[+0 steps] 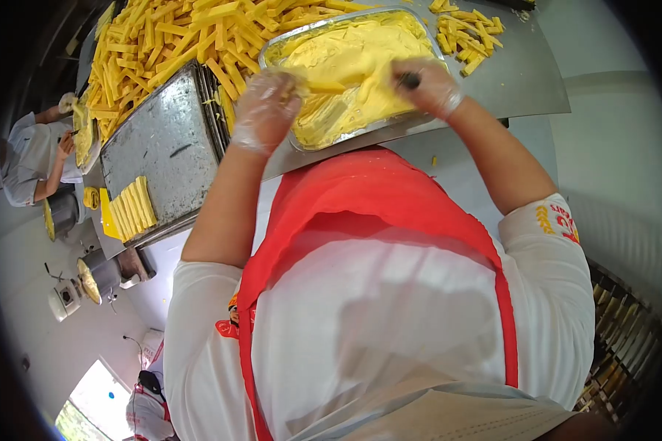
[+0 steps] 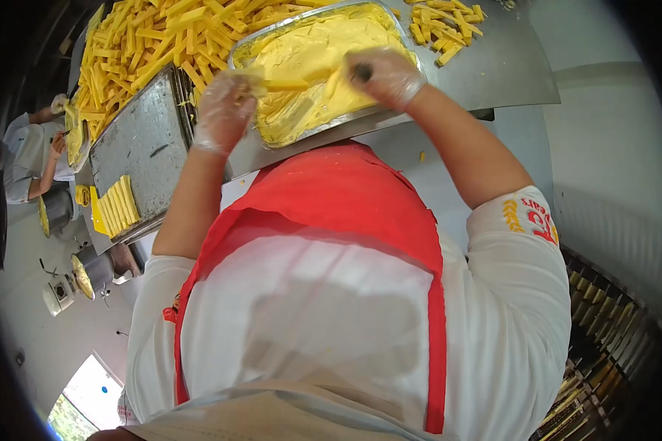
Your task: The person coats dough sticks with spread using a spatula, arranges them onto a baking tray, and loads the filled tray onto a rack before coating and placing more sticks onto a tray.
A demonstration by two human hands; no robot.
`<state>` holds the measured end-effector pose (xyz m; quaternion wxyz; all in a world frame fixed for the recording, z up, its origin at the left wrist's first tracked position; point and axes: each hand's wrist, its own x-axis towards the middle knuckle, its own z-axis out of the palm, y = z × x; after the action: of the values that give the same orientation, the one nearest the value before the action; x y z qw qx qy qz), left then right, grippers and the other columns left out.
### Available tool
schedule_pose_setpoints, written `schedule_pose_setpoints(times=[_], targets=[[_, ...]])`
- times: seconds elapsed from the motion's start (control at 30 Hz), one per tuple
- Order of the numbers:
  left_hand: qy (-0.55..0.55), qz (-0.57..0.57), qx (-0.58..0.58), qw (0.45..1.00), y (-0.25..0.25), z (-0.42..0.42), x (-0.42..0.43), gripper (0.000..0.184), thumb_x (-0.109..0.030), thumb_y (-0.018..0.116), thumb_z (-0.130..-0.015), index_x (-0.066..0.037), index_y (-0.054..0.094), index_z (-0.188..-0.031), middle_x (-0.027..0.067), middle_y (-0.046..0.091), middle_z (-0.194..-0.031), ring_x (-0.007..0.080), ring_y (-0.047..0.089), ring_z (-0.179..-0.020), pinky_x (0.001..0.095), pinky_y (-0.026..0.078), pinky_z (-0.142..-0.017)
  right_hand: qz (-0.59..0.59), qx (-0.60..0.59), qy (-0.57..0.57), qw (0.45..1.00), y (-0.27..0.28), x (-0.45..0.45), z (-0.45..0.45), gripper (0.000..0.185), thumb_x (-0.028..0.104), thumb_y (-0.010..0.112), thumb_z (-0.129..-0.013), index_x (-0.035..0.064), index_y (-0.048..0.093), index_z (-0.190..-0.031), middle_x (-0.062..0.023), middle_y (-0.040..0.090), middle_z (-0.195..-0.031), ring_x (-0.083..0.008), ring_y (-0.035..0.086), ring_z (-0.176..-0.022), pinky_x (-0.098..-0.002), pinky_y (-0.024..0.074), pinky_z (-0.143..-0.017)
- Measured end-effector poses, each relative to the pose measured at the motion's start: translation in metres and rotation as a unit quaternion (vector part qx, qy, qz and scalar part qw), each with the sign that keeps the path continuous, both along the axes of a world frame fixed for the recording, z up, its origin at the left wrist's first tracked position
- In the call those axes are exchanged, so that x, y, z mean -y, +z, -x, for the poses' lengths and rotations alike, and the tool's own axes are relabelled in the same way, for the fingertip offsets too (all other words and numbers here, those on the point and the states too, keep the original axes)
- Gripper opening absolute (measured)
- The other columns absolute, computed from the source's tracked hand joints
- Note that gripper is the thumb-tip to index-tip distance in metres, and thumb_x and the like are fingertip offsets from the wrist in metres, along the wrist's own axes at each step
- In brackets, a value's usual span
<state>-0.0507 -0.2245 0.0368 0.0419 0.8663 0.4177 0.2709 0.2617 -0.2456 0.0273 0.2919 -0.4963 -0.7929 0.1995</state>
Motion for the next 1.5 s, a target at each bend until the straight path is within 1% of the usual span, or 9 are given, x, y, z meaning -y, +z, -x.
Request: schedule_pose_setpoints(times=[0.17, 0.27, 0.7, 0.87, 1.0, 1.13, 1.33, 1.37, 1.5], targets=[[0.019, 0.178, 0.046, 0.983, -0.03, -0.024, 0.022, 0.031, -0.012, 0.071, -0.074, -0.003, 0.064, -0.103, 0.0159, 0.066, -0.095, 0.0368, 0.063, -0.084, 0.0431, 0.052, -0.08, -0.068, 0.098, -0.133, 0.984, 0.031, 0.003, -0.003, 0.013, 0.019, 0.067, -0.088, 0.0073, 0.062, -0.087, -0.0124, 0.059, -0.071, -0.0266, 0.056, -0.062, -0.0345, 0.047, -0.06], [0.062, 0.243, 0.146, 0.957, -0.037, -0.04, 0.031, 0.032, -0.01, 0.07, -0.074, -0.004, 0.064, -0.104, 0.0164, 0.065, -0.089, 0.0389, 0.062, -0.079, 0.0431, 0.052, -0.077, 0.064, -0.267, -0.008, 0.961, 0.023, 0.017, 0.032, 0.026, 0.028, 0.064, -0.091, 0.0063, 0.052, -0.081, -0.0115, 0.052, -0.07, -0.0264, 0.047, -0.064, -0.0358, 0.0454, -0.063], [-0.108, 0.006, -0.091, 0.99, -0.028, -0.036, 0.039, 0.018, -0.01, 0.071, -0.074, -0.009, 0.066, -0.091, 0.0131, 0.064, -0.09, 0.0347, 0.064, -0.08, 0.0432, 0.053, -0.07, 0.094, -0.034, -0.108, 0.989, -0.011, -0.029, 0.004, 0.026, 0.027, 0.066, -0.091, 0.0041, 0.057, -0.085, -0.0055, 0.047, -0.067, -0.0157, 0.045, -0.064, -0.0313, 0.043, -0.063], [0.158, 0.29, -0.054, 0.943, -0.013, -0.039, 0.03, 0.029, -0.021, 0.069, -0.074, -0.002, 0.067, -0.097, 0.02, 0.068, -0.094, 0.0351, 0.065, -0.088, 0.0417, 0.053, -0.075, 0.084, -0.201, 0.048, 0.975, 0.027, 0.012, 0.047, 0.02, 0.023, 0.067, -0.088, 0.0065, 0.057, -0.083, -0.007, 0.047, -0.063, -0.0171, 0.044, -0.06, -0.032, 0.0427, -0.059], [0.133, 0.344, 0.0, 0.93, -0.012, -0.027, 0.03, 0.032, -0.023, 0.066, -0.074, 0.001, 0.067, -0.096, 0.0221, 0.068, -0.094, 0.0355, 0.065, -0.089, 0.0408, 0.051, -0.078, 0.085, -0.14, -0.061, 0.984, -0.027, -0.013, 0.015, 0.019, 0.02, 0.065, -0.089, 0.0043, 0.056, -0.082, -0.0055, 0.048, -0.066, -0.0131, 0.044, -0.061, -0.0312, 0.0413, -0.059], [0.188, 0.147, 0.075, 0.968, 0.007, 0.058, 0.067, 0.023, -0.021, 0.069, -0.075, -0.004, 0.067, -0.09, 0.0189, 0.067, -0.087, 0.0341, 0.066, -0.082, 0.0418, 0.053, -0.073, -0.12, -0.045, -0.026, 0.991, -0.044, -0.028, -0.017, 0.019, 0.017, 0.062, -0.092, 0.0023, 0.056, -0.082, -0.0108, 0.053, -0.072, -0.0248, 0.053, -0.068, -0.0345, 0.043, -0.065], [0.482, -0.091, -0.118, 0.863, -0.032, 0.265, 0.116, 0.035, -0.031, 0.075, -0.078, -0.003, 0.067, -0.099, 0.0135, 0.066, -0.091, 0.0311, 0.064, -0.091, 0.0433, 0.053, -0.078, 0.025, -0.051, -0.124, 0.991, -0.027, -0.019, 0.013, 0.021, 0.018, 0.064, -0.093, 0.0024, 0.055, -0.082, -0.0093, 0.053, -0.074, -0.0208, 0.049, -0.068, -0.0332, 0.0432, -0.067], [0.561, 0.069, -0.062, 0.822, -0.007, 0.267, 0.118, 0.032, -0.031, 0.071, -0.08, -0.004, 0.069, -0.097, 0.0144, 0.068, -0.094, 0.0315, 0.062, -0.098, 0.0449, 0.05, -0.087, 0.05, -0.074, -0.119, 0.989, -0.029, -0.019, 0.017, 0.022, 0.019, 0.065, -0.093, 0.0026, 0.055, -0.082, -0.0083, 0.052, -0.073, -0.019, 0.047, -0.068, -0.0325, 0.043, -0.067], [0.573, -0.006, -0.163, 0.803, -0.062, 0.331, 0.13, 0.028, -0.03, 0.068, -0.082, -0.007, 0.071, -0.096, 0.0149, 0.069, -0.096, 0.0335, 0.062, -0.098, 0.0457, 0.046, -0.093, 0.052, -0.094, -0.098, 0.989, -0.032, -0.021, 0.029, 0.021, 0.019, 0.066, -0.092, 0.0028, 0.055, -0.084, -0.0078, 0.053, -0.072, -0.0181, 0.048, -0.069, -0.0326, 0.0435, -0.067]])
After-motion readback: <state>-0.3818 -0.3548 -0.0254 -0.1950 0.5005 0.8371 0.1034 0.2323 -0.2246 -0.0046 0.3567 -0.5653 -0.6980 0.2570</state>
